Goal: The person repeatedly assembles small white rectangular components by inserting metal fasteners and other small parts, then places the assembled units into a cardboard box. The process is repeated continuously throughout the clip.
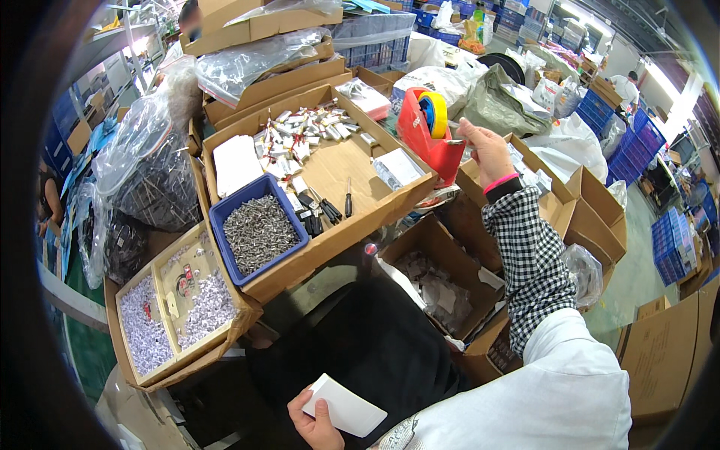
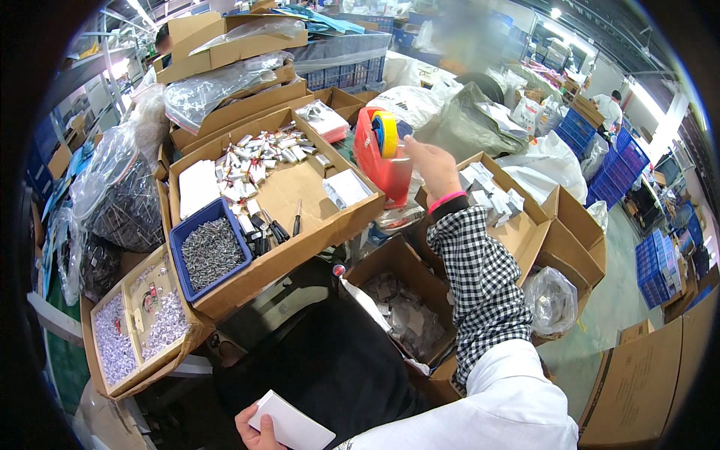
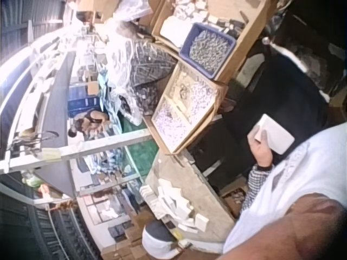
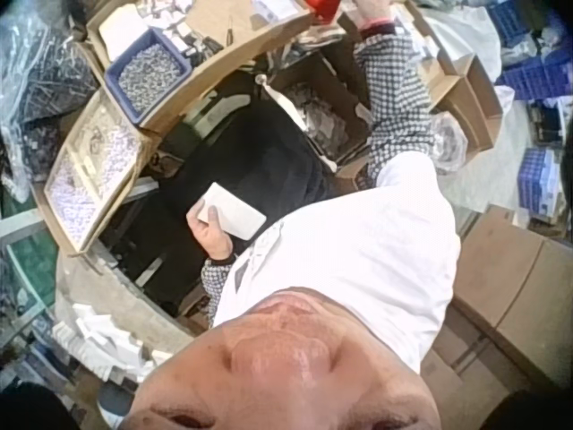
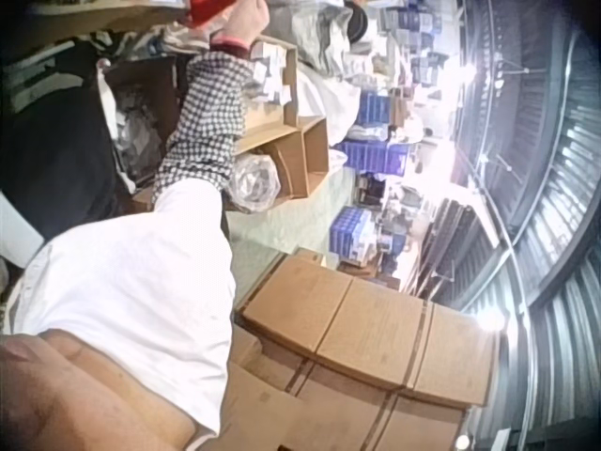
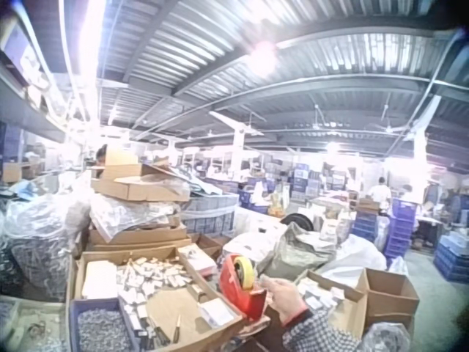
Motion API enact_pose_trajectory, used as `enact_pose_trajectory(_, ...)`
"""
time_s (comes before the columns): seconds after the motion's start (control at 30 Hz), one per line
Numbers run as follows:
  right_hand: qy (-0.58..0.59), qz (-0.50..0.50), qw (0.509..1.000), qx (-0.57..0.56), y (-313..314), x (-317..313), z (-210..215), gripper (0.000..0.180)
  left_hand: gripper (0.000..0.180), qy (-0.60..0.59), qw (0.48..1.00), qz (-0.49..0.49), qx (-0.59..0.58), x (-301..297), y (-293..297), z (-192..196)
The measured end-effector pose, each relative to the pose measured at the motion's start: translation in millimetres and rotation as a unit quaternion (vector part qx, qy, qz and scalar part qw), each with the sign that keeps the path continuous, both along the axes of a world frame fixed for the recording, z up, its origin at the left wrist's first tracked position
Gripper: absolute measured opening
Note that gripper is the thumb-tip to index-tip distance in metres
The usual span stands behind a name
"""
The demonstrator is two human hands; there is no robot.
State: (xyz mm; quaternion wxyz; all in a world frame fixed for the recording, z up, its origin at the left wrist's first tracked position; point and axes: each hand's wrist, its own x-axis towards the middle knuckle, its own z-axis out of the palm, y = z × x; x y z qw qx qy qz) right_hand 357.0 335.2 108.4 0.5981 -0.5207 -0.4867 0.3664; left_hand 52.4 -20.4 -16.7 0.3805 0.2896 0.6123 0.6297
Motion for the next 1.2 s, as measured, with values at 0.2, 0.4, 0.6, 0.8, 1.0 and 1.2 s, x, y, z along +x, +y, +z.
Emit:
enact_pose_trajectory(0.2, 0.081, 0.046, 0.994, -0.051, -15, 4, 7, 0.022, 0.024, -0.001, 1.000, -0.004, 0.008, 3, 3, -2)
enact_pose_trajectory(0.4, 0.138, 0.052, 0.984, -0.096, -35, 1, -10, 0.020, 0.024, 0.006, 1.000, -0.005, 0.003, 2, 3, 0)
enact_pose_trajectory(0.6, 0.185, 0.079, 0.976, -0.080, -39, 0, -29, 0.021, 0.023, 0.013, 1.000, -0.002, -0.012, 2, 4, 2)
enact_pose_trajectory(0.8, 0.197, 0.059, 0.978, 0.039, -21, -5, -69, 0.026, 0.026, 0.033, 0.999, 0.008, 0.022, -13, 4, -15)
enact_pose_trajectory(1.0, 0.383, 0.113, 0.917, 0.000, 5, 14, -94, 0.019, 0.023, 0.027, 0.999, 0.009, 0.040, -19, -4, -26)
enact_pose_trajectory(1.2, 0.344, 0.174, 0.922, -0.027, -38, -7, -93, 0.028, 0.024, 0.028, 0.998, 0.010, 0.050, -16, -3, -29)
